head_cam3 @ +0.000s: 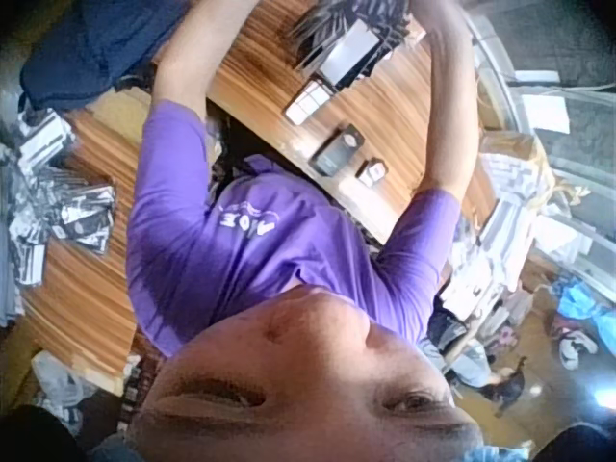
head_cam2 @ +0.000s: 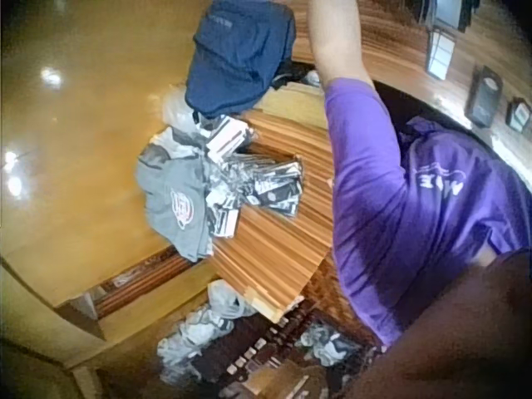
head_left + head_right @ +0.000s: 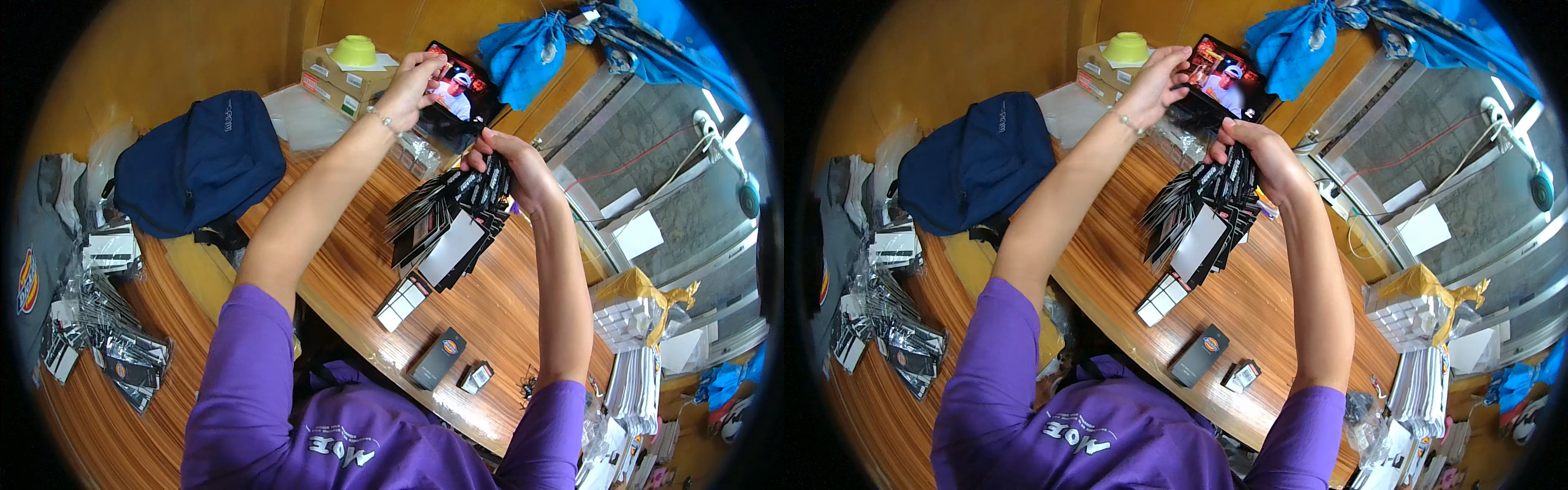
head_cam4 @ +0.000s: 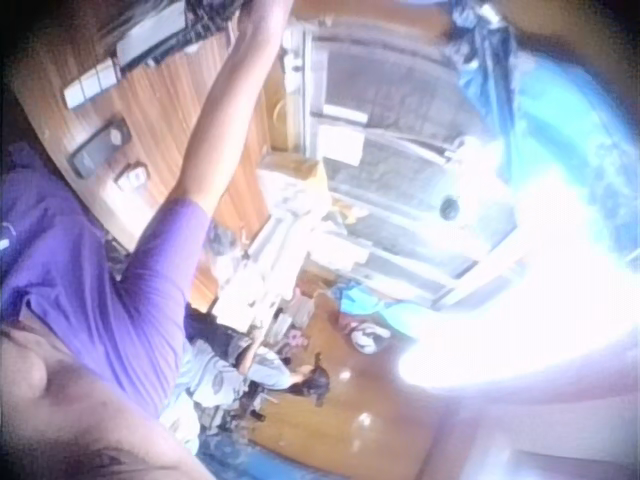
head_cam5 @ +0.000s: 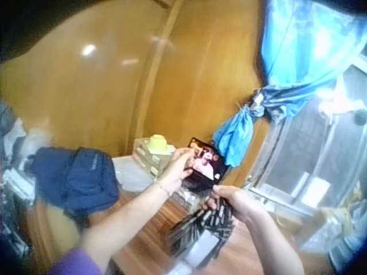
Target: The person handles a bundle of small black tags and then attaches security tags to several small rectangular boxes on a wooden table. The person picks up each box, threads a tag through it, and places it back on the table.
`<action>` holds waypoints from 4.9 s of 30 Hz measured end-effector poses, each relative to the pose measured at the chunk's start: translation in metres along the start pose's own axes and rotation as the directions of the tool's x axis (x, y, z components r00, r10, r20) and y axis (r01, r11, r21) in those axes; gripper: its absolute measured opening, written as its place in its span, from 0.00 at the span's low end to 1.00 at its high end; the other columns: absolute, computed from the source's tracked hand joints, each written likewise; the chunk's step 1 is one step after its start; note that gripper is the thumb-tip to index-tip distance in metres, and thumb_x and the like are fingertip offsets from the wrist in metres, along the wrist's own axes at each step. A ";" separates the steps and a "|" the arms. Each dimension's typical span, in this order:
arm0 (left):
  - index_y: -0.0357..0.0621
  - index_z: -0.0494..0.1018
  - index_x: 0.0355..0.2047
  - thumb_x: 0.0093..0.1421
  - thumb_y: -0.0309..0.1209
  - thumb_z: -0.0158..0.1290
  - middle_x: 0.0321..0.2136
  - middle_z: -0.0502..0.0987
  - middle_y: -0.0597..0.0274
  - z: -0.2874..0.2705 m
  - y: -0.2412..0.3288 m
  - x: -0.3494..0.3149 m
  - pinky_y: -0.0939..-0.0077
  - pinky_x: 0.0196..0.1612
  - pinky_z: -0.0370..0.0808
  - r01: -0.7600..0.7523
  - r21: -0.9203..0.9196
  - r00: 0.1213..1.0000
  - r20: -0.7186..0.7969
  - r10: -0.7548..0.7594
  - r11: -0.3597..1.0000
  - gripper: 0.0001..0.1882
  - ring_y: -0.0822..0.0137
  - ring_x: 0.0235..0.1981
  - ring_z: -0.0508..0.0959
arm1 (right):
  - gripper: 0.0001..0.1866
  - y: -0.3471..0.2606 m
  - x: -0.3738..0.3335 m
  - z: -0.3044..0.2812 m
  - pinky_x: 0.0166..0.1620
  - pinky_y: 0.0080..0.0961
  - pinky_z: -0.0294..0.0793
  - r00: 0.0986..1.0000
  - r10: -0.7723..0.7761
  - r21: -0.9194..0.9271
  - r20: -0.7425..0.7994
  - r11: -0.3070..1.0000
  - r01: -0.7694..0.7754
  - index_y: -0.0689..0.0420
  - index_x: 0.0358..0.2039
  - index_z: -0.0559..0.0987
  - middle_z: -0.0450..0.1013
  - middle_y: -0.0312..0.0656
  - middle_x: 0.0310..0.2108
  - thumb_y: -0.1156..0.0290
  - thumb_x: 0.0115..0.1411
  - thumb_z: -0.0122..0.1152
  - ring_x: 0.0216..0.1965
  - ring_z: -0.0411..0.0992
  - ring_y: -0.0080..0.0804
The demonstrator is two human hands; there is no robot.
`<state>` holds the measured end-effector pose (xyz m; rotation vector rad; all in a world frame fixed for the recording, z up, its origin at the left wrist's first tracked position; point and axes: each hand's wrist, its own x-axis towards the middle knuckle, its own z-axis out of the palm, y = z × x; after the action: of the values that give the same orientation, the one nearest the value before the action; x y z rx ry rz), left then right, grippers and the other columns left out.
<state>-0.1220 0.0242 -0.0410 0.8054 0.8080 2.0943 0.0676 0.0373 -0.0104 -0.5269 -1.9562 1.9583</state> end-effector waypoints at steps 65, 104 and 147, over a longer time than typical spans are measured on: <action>0.35 0.68 0.37 0.60 0.36 0.47 0.32 0.71 0.64 -0.061 0.074 -0.101 0.79 0.42 0.66 -0.325 0.790 0.890 0.441 -0.114 0.519 0.14 0.73 0.37 0.69 | 0.14 0.000 -0.010 0.026 0.36 0.23 0.69 0.995 0.052 0.077 0.086 0.995 -0.059 0.55 0.19 0.64 0.64 0.37 0.15 0.66 0.62 0.43 0.23 0.65 0.27; 0.45 0.69 0.32 0.63 0.38 0.41 0.42 0.72 0.62 -0.028 0.066 -0.111 0.83 0.36 0.67 0.126 0.381 0.961 0.181 -0.207 0.916 0.12 0.78 0.36 0.70 | 0.16 0.042 0.027 0.088 0.43 0.19 0.63 0.868 -0.493 -0.228 0.053 0.840 0.492 0.65 0.41 0.72 0.70 0.37 0.31 0.65 0.59 0.49 0.35 0.65 0.22; 0.46 0.58 0.24 0.66 0.39 0.35 0.15 0.53 0.76 -0.024 0.064 -0.152 0.79 0.34 0.62 -0.078 0.226 0.958 0.285 0.010 0.971 0.14 0.79 0.18 0.56 | 0.02 0.190 0.041 -0.016 0.31 0.30 0.69 0.822 -0.439 -0.633 -0.362 0.763 0.129 0.61 0.25 0.73 0.70 0.46 0.21 0.77 0.52 0.52 0.25 0.70 0.37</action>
<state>-0.0857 -0.1379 -0.0499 1.2301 0.8959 1.8838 0.0448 0.0691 -0.2014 -0.7241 -2.0972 0.8682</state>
